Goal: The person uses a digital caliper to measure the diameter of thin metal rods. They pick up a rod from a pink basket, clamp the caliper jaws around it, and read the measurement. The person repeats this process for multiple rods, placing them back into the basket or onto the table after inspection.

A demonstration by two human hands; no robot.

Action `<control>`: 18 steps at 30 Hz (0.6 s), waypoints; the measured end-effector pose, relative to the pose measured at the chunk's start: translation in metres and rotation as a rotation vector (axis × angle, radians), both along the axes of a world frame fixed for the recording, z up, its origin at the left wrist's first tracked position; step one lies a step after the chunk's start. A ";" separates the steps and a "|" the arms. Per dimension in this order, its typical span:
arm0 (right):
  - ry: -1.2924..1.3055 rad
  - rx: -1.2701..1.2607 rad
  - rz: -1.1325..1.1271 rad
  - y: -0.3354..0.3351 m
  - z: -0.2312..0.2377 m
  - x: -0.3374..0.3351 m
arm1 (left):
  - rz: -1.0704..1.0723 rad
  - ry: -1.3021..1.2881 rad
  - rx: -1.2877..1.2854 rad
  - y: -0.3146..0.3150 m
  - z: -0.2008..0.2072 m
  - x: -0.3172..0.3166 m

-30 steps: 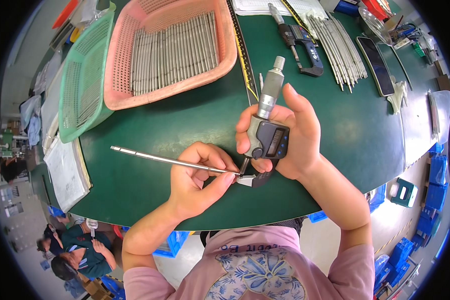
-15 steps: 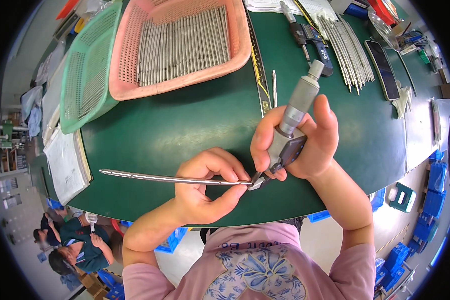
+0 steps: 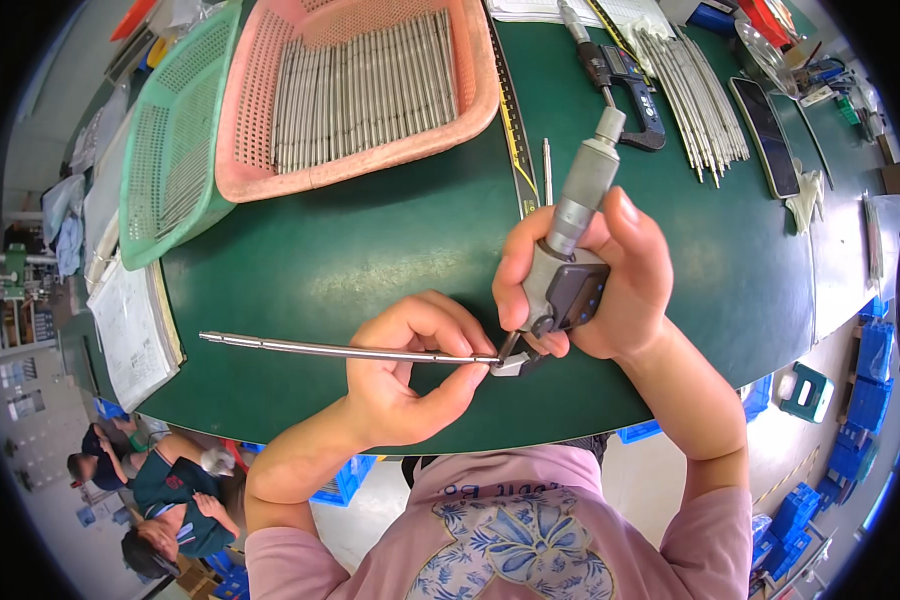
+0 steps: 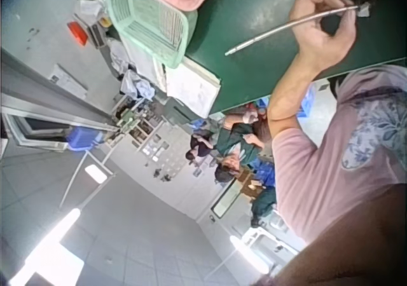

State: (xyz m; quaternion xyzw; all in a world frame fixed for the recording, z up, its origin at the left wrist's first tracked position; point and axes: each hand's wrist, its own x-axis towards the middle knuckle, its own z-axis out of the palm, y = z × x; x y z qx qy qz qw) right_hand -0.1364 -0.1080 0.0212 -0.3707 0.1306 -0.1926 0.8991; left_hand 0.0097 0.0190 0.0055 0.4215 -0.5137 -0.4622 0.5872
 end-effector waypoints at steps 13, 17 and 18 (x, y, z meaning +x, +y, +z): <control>0.129 0.111 -0.065 0.004 -0.002 0.004 | 0.055 -0.018 0.020 0.000 -0.002 -0.003; 0.121 0.123 -0.048 0.003 -0.002 0.004 | 0.059 -0.024 0.006 -0.001 -0.002 -0.003; 0.121 0.119 -0.049 0.002 -0.002 0.004 | 0.060 -0.024 0.003 -0.001 -0.002 -0.003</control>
